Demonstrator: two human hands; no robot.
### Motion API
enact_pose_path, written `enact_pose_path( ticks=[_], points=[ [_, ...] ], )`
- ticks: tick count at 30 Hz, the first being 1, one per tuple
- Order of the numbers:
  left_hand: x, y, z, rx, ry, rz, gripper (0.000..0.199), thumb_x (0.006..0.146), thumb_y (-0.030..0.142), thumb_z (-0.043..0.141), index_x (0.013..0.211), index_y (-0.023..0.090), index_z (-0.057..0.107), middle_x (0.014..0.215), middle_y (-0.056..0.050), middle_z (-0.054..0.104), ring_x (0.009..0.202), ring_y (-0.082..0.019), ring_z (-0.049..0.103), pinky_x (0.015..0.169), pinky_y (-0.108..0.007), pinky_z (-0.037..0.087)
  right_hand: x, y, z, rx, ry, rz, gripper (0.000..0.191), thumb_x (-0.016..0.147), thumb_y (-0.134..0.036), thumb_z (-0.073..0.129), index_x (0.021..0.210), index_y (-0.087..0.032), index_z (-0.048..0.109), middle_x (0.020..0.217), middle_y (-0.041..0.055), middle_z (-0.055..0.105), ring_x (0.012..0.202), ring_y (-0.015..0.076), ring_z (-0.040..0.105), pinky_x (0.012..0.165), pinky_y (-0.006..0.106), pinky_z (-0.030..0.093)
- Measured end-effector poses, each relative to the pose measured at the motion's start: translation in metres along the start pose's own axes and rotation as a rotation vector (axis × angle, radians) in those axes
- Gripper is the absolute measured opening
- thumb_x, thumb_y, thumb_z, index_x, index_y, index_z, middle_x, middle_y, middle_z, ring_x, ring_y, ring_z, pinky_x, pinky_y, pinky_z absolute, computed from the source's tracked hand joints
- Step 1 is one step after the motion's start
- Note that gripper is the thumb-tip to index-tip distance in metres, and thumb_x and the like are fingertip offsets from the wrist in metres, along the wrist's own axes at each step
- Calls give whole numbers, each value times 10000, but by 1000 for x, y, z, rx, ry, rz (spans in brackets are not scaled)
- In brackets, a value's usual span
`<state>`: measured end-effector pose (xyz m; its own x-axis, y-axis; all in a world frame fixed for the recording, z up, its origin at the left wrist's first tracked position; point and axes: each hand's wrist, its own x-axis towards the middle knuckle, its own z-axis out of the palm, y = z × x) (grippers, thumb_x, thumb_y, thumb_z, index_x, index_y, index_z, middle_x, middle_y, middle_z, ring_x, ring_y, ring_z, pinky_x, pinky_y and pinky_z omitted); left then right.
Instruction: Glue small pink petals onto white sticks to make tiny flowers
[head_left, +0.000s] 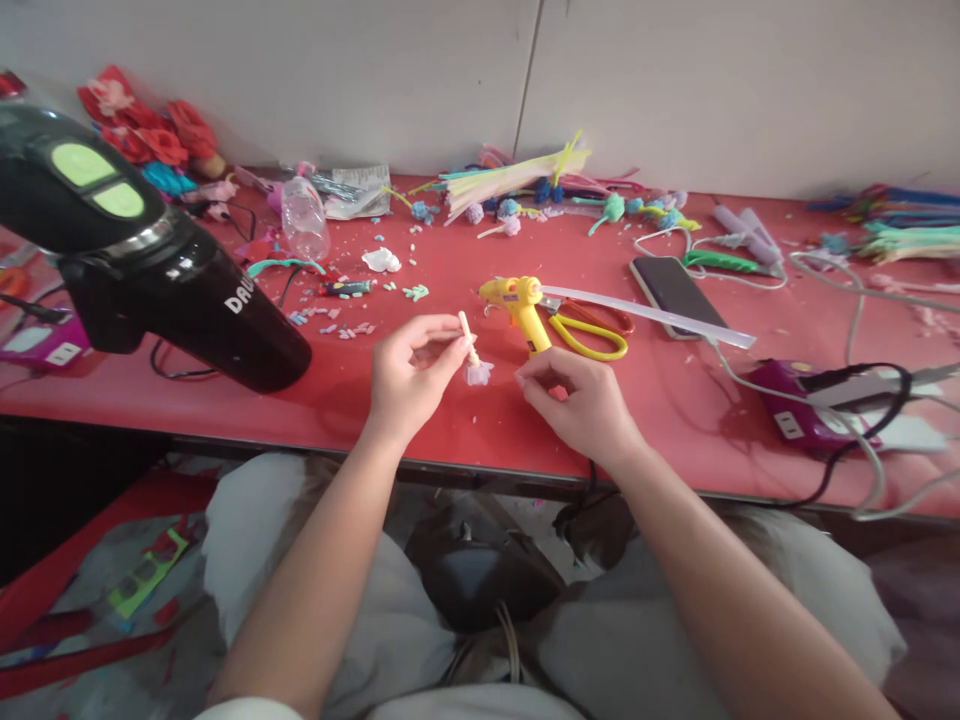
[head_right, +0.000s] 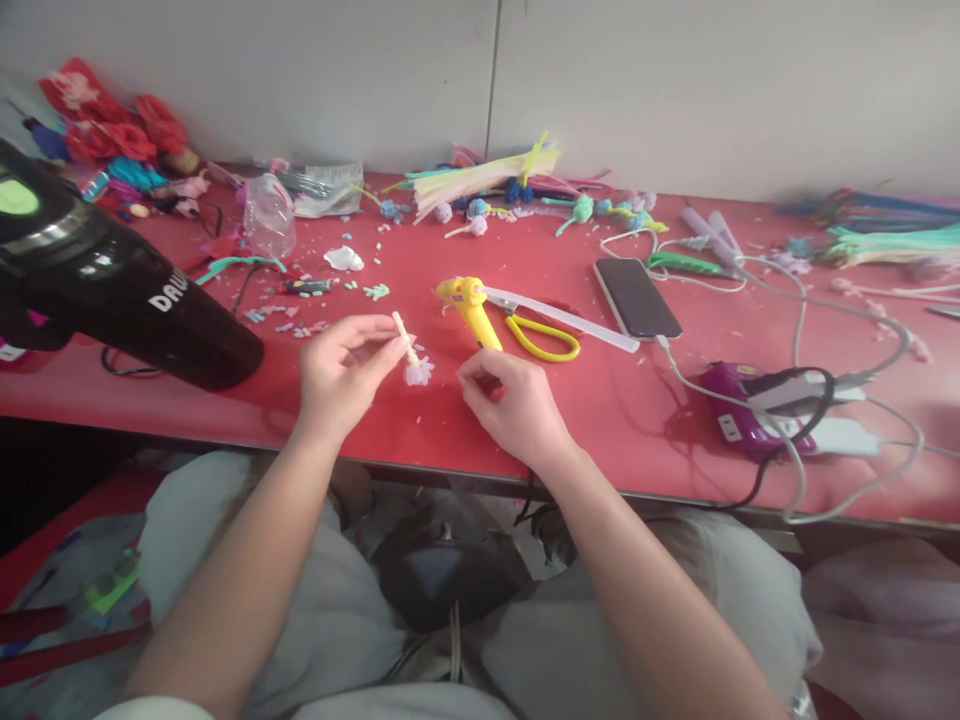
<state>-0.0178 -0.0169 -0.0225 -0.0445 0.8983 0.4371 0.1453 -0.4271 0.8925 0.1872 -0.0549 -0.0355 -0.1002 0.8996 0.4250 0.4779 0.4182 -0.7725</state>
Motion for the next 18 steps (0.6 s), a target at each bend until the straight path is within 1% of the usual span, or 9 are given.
enact_pose_path(
  ticks=[2,5,8,11,15,18],
  points=[
    [0,-1,1,-4,0,4,143,802,245,818,921,184,768,869,-48,818,777,-188,795,712,-260,652,0,-2,1,-17,29,-36,123,827,-120,621,789,-218,685,764,4,736,665,159,667,625,295,557],
    [-1,-1,1,-8,-2,16,138,808,246,814,923,184,768,871,-48,817,775,-186,794,711,-259,651,0,-4,3,-52,66,-53,135,864,-138,633,854,-225,735,816,19,759,709,176,689,627,311,566],
    [-3,-2,3,9,-16,5,140,828,251,800,945,185,766,892,-54,818,792,-187,796,721,-259,652,0,-7,5,-76,98,-92,170,931,-164,615,940,-229,772,896,44,775,787,191,709,702,341,589],
    [-5,-4,4,23,-34,1,156,842,268,794,974,188,767,919,-59,819,820,-190,799,734,-260,655,0,-10,6,-65,118,-120,176,956,-173,614,969,-228,781,940,54,781,841,197,722,772,356,600],
    [-8,-7,7,23,-47,2,162,845,272,800,984,195,770,922,-57,821,836,-191,803,729,-251,656,-1,-14,8,-41,95,-72,131,941,-174,653,930,-235,768,936,37,790,851,195,734,783,342,596],
    [-8,-7,7,18,-48,1,158,845,268,801,981,194,770,906,-54,820,825,-191,804,723,-251,658,-2,-15,10,-46,108,0,57,917,-192,699,891,-227,736,895,25,791,793,183,735,745,320,587]
  ],
)
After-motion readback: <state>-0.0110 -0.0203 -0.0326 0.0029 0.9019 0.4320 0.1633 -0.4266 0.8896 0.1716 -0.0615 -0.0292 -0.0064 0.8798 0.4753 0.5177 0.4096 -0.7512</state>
